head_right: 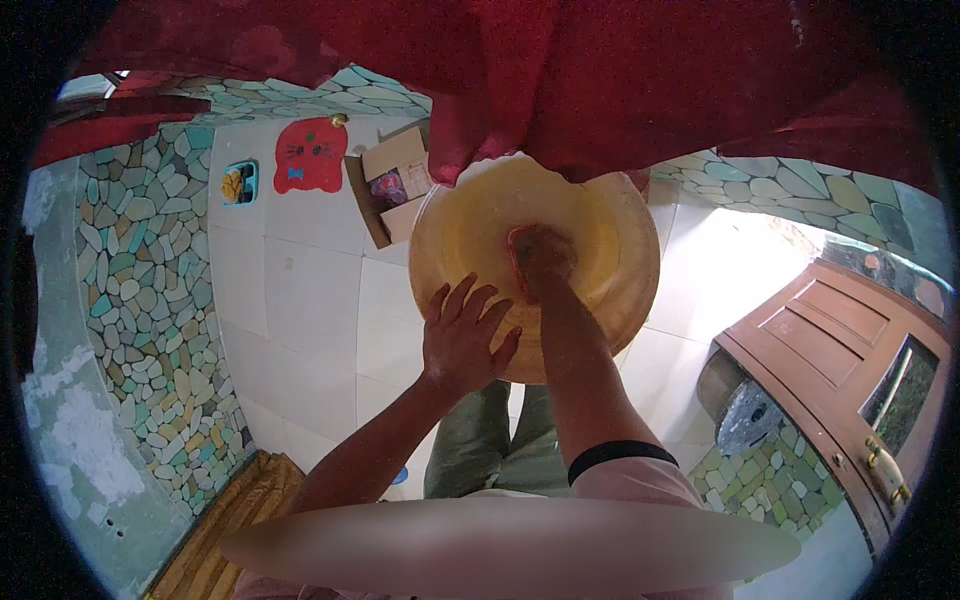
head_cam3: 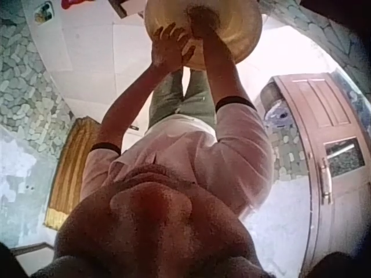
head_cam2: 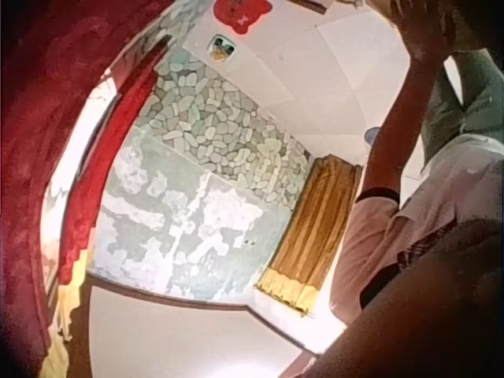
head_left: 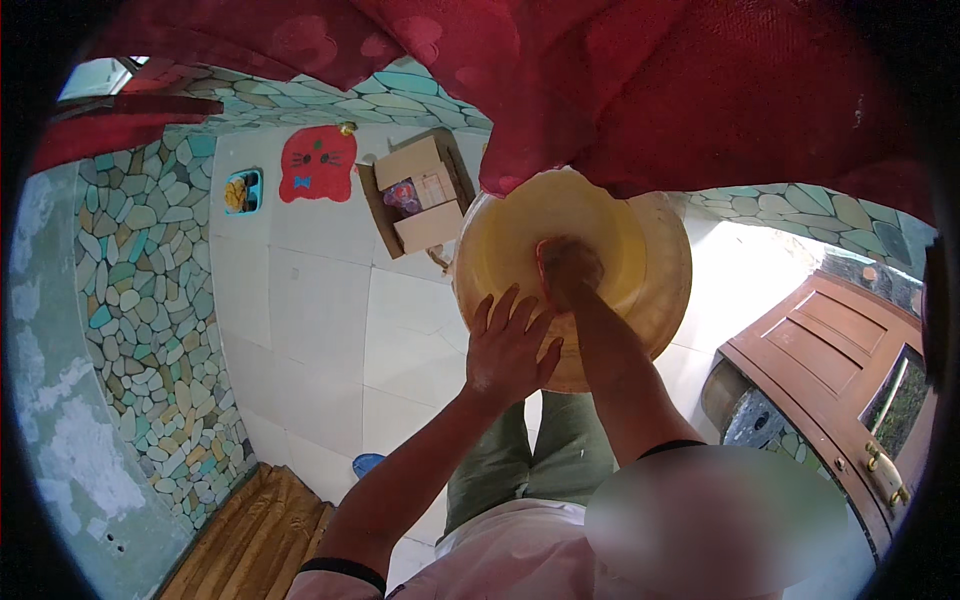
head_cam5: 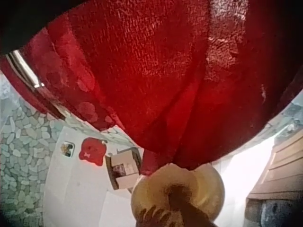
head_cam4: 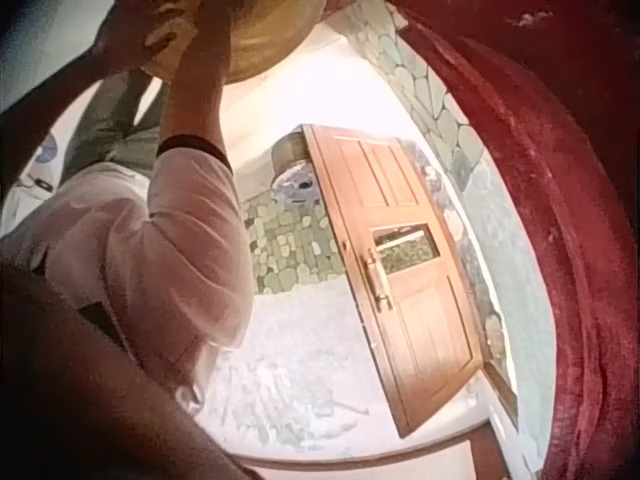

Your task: Cleaning a plastic container by rinsing it in a bucket and scrubbing with a brush.

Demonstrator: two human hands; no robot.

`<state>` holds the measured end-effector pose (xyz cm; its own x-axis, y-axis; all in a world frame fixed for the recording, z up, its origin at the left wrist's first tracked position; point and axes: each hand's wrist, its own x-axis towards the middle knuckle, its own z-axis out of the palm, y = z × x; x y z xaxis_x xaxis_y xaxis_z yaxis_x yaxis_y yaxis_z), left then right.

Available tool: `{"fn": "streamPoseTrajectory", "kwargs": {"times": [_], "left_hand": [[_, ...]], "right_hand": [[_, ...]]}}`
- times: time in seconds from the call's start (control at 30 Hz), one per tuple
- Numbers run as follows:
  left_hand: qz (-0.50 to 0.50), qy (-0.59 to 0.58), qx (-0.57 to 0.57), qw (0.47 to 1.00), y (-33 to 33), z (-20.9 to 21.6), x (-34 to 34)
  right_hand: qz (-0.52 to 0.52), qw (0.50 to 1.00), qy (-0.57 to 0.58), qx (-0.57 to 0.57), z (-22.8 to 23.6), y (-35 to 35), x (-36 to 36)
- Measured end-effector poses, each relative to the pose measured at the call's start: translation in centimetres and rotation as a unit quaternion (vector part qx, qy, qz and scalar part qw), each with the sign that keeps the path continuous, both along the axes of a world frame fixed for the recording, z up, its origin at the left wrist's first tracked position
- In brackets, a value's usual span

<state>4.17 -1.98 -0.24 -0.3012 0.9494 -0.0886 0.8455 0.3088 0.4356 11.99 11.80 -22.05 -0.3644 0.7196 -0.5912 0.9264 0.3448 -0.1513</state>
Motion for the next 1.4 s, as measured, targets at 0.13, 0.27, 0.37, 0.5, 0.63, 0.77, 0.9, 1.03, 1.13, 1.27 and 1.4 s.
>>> {"fn": "streamPoseTrajectory", "kwargs": {"times": [0.13,0.27,0.37,0.5,0.63,0.77,0.9,1.03,1.13,1.27,1.4], "left_hand": [[0.005,0.000,-0.002,1.000,-0.3,0.3,-0.5],[-0.005,-0.008,0.014,1.000,0.9,0.3,0.4],[0.004,0.001,0.009,1.000,0.5,0.4,0.0],[-0.002,-0.032,0.008,0.999,1.1,0.1,0.6],[0.010,0.007,-0.010,1.000,-0.6,0.4,-0.5],[-0.005,-0.016,0.020,1.000,1.5,0.5,1.0],[0.011,0.001,0.005,1.000,0.2,0.1,0.0],[0.013,0.006,-0.002,1.000,-0.1,0.6,-0.5],[0.003,-0.014,0.009,1.000,1.0,0.5,0.4],[0.006,-0.020,0.008,1.000,0.8,0.6,0.2],[0.008,-0.012,0.003,1.000,0.3,0.2,0.2]], "right_hand": [[-0.064,0.976,0.170,0.117,2.8,0.0,-0.3],[-0.160,0.976,0.096,-0.113,-3.9,3.8,5.0],[-0.117,0.977,0.116,-0.136,-4.9,3.7,3.9],[-0.331,0.834,0.295,-0.327,-6.2,4.9,4.6],[-0.307,0.831,0.228,-0.404,-2.9,2.0,0.0],[-0.120,0.886,0.277,-0.352,-6.9,4.2,5.5],[-0.196,0.830,0.284,-0.438,-1.4,2.0,1.5],[-0.420,0.715,0.239,-0.505,6.0,1.9,-1.8],[-0.256,0.804,0.105,-0.527,0.9,3.3,1.5],[-0.180,0.892,0.096,-0.403,0.4,2.5,1.2],[-0.048,0.987,0.045,-0.143,2.6,1.2,-0.1]]}}
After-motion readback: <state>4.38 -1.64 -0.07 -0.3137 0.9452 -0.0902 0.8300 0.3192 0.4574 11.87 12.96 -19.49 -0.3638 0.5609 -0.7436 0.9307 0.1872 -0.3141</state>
